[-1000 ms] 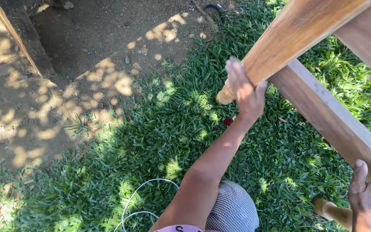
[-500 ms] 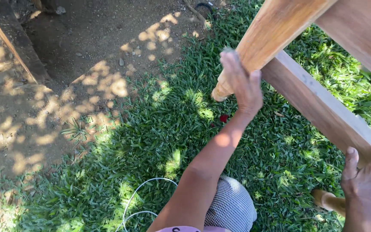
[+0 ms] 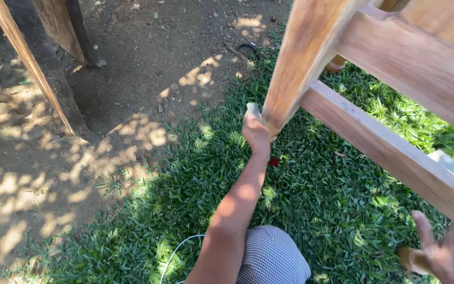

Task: The person kneels on grass and sands a wooden chair with a small sanding block, working along the seat rails, legs, and backrest slats. They hold the chair steady with one hand while rubbing the sanding block over different rails and panels, repositioning around the frame to cover new surfaces.

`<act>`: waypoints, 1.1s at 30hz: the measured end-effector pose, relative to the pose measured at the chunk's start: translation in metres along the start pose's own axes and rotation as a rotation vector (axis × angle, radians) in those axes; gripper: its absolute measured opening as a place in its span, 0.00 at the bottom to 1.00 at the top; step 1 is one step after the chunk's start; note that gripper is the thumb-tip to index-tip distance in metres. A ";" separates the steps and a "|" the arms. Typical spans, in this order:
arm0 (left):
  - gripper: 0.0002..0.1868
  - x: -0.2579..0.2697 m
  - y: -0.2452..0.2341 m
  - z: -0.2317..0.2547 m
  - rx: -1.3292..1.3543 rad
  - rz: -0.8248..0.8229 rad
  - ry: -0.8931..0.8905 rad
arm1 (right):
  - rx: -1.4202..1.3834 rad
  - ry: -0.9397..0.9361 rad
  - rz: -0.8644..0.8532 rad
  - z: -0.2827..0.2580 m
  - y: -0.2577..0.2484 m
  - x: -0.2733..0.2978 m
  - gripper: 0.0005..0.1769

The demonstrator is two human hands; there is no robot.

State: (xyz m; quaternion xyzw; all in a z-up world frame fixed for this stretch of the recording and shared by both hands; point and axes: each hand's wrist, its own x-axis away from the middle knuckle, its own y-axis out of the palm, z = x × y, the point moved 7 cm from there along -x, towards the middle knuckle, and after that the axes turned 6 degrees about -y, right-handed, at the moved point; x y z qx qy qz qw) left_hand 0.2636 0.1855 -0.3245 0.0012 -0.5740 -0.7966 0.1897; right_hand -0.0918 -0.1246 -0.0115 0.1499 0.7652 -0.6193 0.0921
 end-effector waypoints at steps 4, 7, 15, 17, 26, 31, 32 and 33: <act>0.13 0.058 0.056 0.076 -0.433 -0.036 0.219 | 0.117 -0.136 -0.090 -0.017 0.018 0.033 0.39; 0.17 0.113 0.135 0.125 -0.739 -0.162 0.333 | 0.077 -0.185 -0.271 -0.023 0.033 0.051 0.39; 0.24 0.248 0.260 0.111 -1.180 -0.491 0.097 | -0.012 -0.437 -0.744 -0.035 0.091 0.143 0.41; 0.22 0.303 0.281 0.063 -1.211 -1.316 0.082 | -0.061 -0.350 -1.071 -0.023 0.117 0.170 0.42; 0.36 0.421 0.195 -0.131 -1.194 -2.130 -0.473 | -0.112 -0.383 -1.325 0.004 0.164 0.197 0.43; 0.25 0.463 0.164 -0.203 -1.000 -2.002 -0.616 | -0.349 -0.429 -1.250 -0.045 0.203 0.233 0.41; 0.25 0.474 0.161 -0.198 -0.834 -1.803 -0.486 | -0.431 -0.437 -1.258 -0.078 0.189 0.244 0.41; 0.25 0.488 0.145 -0.186 -0.847 -1.789 -0.557 | -0.490 -0.411 -1.276 -0.113 0.170 0.240 0.41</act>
